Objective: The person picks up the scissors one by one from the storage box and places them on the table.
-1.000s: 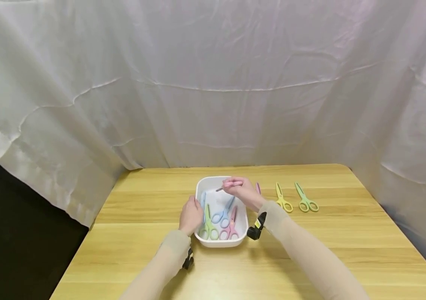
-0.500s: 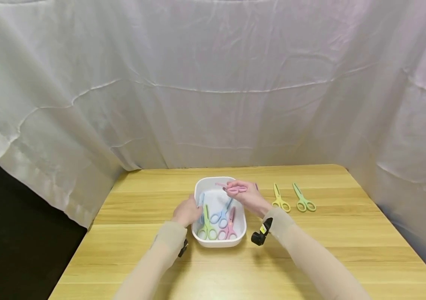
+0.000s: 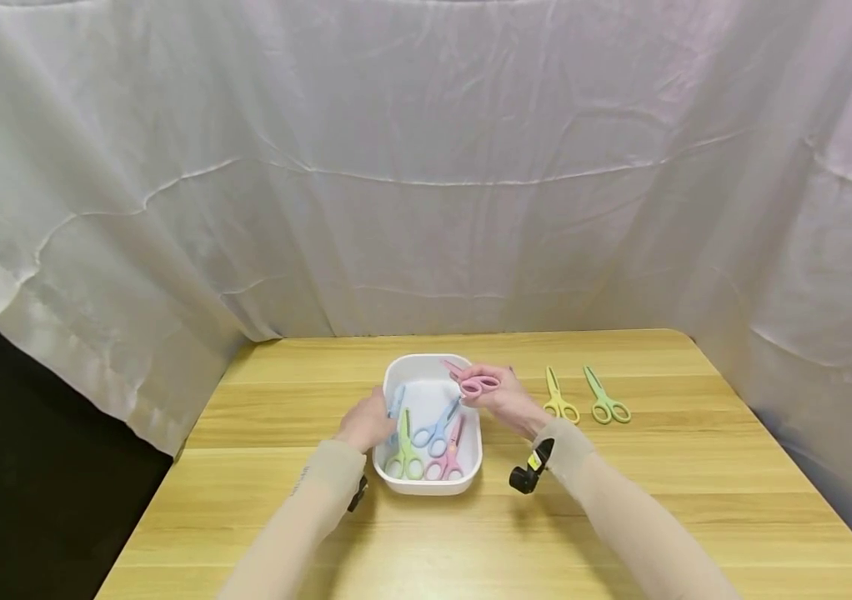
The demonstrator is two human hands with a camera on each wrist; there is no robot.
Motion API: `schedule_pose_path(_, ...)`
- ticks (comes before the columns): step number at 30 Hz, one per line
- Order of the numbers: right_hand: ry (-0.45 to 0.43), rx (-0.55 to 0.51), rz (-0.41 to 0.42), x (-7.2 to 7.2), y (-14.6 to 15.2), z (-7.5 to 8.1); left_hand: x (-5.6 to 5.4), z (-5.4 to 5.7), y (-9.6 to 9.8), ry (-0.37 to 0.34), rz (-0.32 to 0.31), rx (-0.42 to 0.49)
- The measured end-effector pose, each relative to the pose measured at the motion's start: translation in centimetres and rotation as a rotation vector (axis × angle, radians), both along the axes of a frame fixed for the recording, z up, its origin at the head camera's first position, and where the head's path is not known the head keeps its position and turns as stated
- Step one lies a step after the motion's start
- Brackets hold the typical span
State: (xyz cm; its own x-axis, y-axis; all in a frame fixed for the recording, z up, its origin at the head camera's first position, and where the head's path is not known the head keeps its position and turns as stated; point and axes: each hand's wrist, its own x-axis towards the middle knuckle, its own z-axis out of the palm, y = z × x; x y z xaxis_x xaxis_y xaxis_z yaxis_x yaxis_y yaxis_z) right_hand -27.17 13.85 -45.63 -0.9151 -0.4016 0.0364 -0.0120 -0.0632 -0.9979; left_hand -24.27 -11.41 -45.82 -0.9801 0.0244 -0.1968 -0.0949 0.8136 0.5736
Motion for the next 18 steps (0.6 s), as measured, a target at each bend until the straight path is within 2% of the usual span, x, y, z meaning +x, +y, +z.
schedule_pose_path(6, -0.011, -0.044, 0.037, 0.0, 0.6, -0.2, 0.0, 0.2, -0.9, 0.026, -0.003, -0.054)
schedule_pose_path(9, -0.002, -0.040, 0.053, 0.1, 0.9, -0.2, 0.0, 0.5, -1.1, 0.063, -0.008, -0.105)
schedule_pose_path(14, 0.016, 0.004, 0.037, 0.4, 1.4, 0.0, 0.0, 1.2, -0.8, 0.196, 0.002, -0.214)
schedule_pose_path(18, -0.012, 0.076, 0.014, 0.7, 2.3, 0.3, 0.1, 2.0, 0.0, 0.308, -0.007, -0.325)
